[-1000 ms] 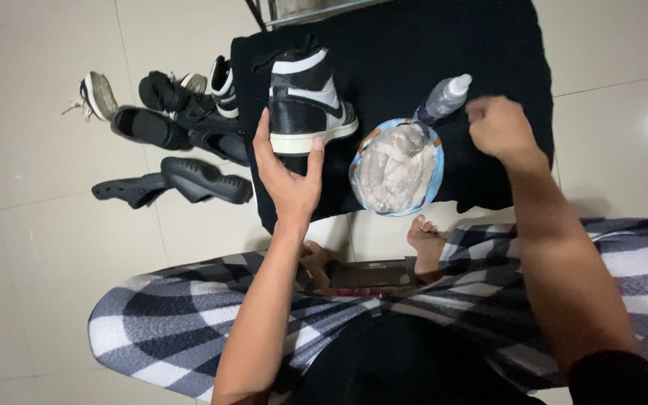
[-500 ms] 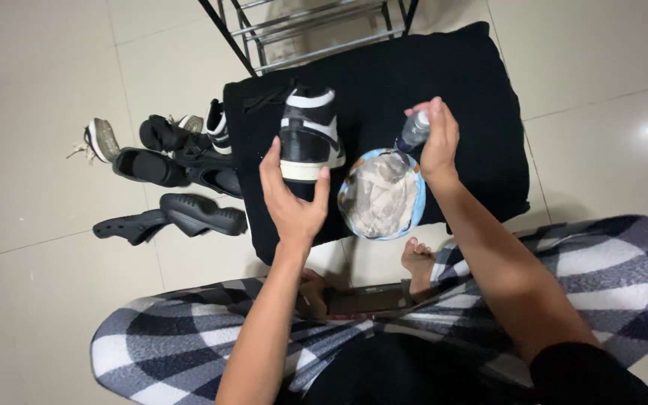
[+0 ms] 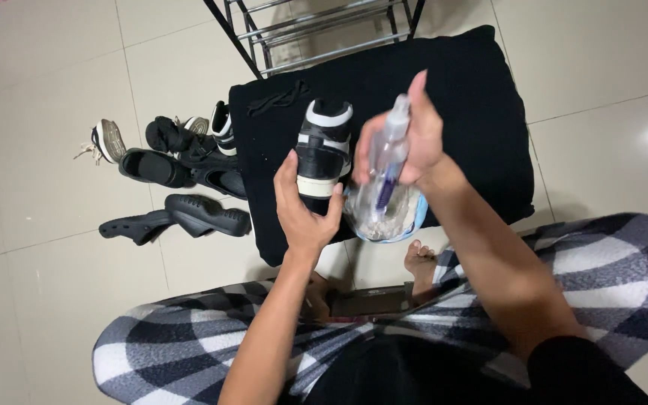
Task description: The person sits cross-legged on the floor and cleans a black and white high-top sneaker. They repeatedly spray a cleaning solution onto the shoe and wipe it with a cloth, focusing on the upper and side panels.
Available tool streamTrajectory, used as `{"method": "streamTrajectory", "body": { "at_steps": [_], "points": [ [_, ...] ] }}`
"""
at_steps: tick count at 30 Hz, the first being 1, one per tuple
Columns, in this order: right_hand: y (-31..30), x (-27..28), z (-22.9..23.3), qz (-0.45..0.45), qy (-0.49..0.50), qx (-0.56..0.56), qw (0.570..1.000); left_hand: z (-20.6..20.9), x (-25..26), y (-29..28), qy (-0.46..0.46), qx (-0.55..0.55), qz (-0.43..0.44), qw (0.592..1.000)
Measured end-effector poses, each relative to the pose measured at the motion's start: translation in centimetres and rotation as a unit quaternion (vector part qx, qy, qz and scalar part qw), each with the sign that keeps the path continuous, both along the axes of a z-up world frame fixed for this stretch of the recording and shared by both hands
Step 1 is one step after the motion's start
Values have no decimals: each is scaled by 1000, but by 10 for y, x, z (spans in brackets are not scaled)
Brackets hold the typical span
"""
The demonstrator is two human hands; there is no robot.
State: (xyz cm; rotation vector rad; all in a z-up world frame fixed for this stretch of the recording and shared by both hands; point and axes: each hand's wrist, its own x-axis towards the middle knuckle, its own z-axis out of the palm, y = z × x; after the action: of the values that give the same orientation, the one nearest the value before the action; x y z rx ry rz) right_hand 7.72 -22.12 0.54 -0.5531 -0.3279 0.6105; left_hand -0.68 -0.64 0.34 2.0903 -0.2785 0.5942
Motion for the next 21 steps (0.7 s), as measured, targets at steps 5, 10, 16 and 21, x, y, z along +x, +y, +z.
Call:
{"method": "streamTrajectory", "body": {
  "at_steps": [5,10,16,21],
  "points": [
    [18,-14,7,90,24,42,995,1,-1,0,-16,14,-8,1000],
    [13,-16,5,31,20,-117,992,2,-4,-1,-6,21,-2,1000],
    [25,-25,28,-122,67,-341,930,4,-5,-4,-19,23,-11,1000],
    [34,-29,54,-165,53,-466,868,6,-5,-6,-24,24,-13,999]
  ]
}}
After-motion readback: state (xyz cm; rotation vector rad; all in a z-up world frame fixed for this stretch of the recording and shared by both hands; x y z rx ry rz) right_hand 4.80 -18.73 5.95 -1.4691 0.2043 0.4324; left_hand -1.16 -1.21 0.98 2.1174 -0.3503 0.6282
